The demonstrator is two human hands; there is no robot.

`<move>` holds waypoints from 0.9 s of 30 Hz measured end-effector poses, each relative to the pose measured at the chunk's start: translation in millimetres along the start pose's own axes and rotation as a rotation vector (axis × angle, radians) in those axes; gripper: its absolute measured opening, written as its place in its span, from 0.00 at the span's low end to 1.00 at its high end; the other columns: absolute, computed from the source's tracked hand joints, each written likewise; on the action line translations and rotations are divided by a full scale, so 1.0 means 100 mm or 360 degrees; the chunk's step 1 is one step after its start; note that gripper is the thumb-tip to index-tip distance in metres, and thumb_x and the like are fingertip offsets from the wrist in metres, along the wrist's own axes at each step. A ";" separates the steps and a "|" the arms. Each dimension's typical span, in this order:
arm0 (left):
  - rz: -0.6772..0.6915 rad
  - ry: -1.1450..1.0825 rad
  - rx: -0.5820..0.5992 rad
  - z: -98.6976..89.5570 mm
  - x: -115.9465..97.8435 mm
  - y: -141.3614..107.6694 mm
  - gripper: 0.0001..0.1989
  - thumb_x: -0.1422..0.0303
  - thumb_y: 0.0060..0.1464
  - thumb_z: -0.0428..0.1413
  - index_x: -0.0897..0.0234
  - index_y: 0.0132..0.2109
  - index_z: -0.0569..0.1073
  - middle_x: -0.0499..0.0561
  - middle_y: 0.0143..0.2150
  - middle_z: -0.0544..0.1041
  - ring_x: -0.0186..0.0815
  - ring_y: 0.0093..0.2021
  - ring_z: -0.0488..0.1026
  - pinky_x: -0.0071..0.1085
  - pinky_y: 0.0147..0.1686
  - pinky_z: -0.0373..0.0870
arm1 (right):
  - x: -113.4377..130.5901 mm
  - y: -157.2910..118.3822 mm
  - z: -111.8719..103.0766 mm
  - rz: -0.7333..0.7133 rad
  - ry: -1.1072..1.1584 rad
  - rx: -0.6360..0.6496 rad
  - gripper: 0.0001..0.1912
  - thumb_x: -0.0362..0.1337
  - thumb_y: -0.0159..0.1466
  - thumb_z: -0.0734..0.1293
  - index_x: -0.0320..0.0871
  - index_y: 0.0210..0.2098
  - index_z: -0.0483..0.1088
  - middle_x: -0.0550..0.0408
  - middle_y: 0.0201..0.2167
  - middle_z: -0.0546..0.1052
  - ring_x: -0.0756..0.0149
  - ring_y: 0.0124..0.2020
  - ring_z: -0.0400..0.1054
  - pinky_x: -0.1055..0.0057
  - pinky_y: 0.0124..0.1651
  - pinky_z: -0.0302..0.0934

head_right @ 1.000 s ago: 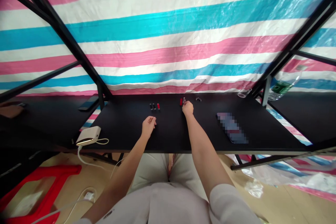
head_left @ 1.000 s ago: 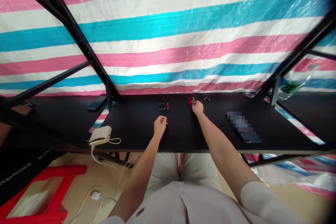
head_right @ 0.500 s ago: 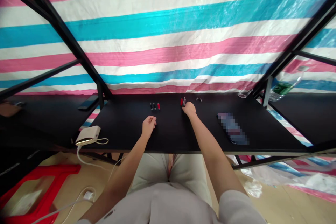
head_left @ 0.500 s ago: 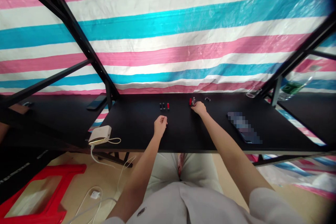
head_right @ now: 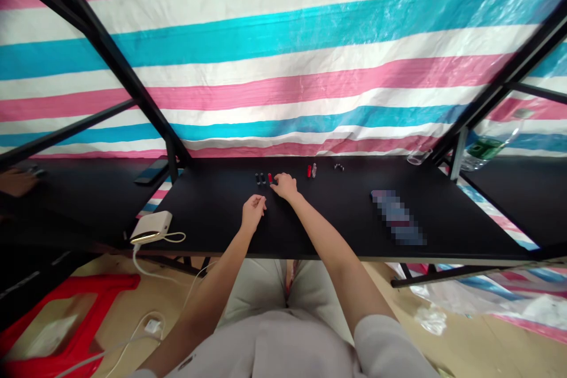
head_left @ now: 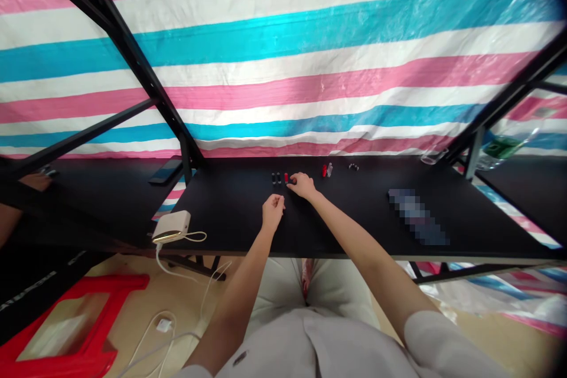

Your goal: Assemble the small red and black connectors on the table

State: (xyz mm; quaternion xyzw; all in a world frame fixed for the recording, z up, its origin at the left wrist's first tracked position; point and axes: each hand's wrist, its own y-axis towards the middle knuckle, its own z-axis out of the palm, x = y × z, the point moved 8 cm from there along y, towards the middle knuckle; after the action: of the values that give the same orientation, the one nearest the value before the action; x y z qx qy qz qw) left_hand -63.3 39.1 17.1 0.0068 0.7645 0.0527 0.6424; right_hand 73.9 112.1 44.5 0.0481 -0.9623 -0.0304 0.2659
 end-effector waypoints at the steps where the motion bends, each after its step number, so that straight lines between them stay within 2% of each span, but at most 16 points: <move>1: -0.0001 -0.0008 -0.0003 0.00 0.00 0.00 0.12 0.60 0.48 0.50 0.65 0.30 0.67 0.45 0.19 0.66 0.25 0.16 0.60 0.21 0.16 0.57 | 0.02 0.01 0.03 0.0005 -0.0032 0.0020 0.14 0.42 0.54 0.65 0.44 0.38 0.69 0.53 0.38 0.71 0.62 0.42 0.63 0.66 0.41 0.54; 8: -0.0010 -0.0009 0.0004 0.00 0.01 0.01 0.12 0.59 0.48 0.50 0.65 0.29 0.66 0.44 0.19 0.66 0.25 0.16 0.61 0.22 0.17 0.58 | 0.04 0.10 0.15 0.0059 -0.0099 0.0066 0.12 0.43 0.54 0.64 0.44 0.35 0.69 0.52 0.39 0.70 0.62 0.42 0.62 0.65 0.41 0.54; 16: 0.0013 0.0004 -0.0001 -0.02 -0.03 -0.01 0.12 0.60 0.49 0.50 0.65 0.29 0.66 0.44 0.19 0.66 0.25 0.16 0.61 0.22 0.17 0.57 | 0.06 0.09 0.18 0.0000 -0.0105 -0.0046 0.07 0.39 0.57 0.61 0.43 0.32 0.68 0.53 0.36 0.70 0.64 0.40 0.62 0.68 0.40 0.52; 27: -0.0061 -0.0075 -0.0033 -0.02 -0.02 0.02 0.11 0.61 0.47 0.51 0.66 0.29 0.67 0.45 0.19 0.67 0.25 0.15 0.61 0.23 0.18 0.59 | -0.17 -0.21 0.01 -0.0054 0.0094 -0.0216 0.06 0.38 0.57 0.60 0.43 0.30 0.65 0.57 0.29 0.72 0.66 0.35 0.63 0.71 0.38 0.51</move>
State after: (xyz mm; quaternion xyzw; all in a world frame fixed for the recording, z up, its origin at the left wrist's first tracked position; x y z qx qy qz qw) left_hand -64.9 41.0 19.6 -0.0134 0.7485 0.0481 0.6612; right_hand 89.5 93.2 33.7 0.0470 -0.9488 -0.0987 0.2963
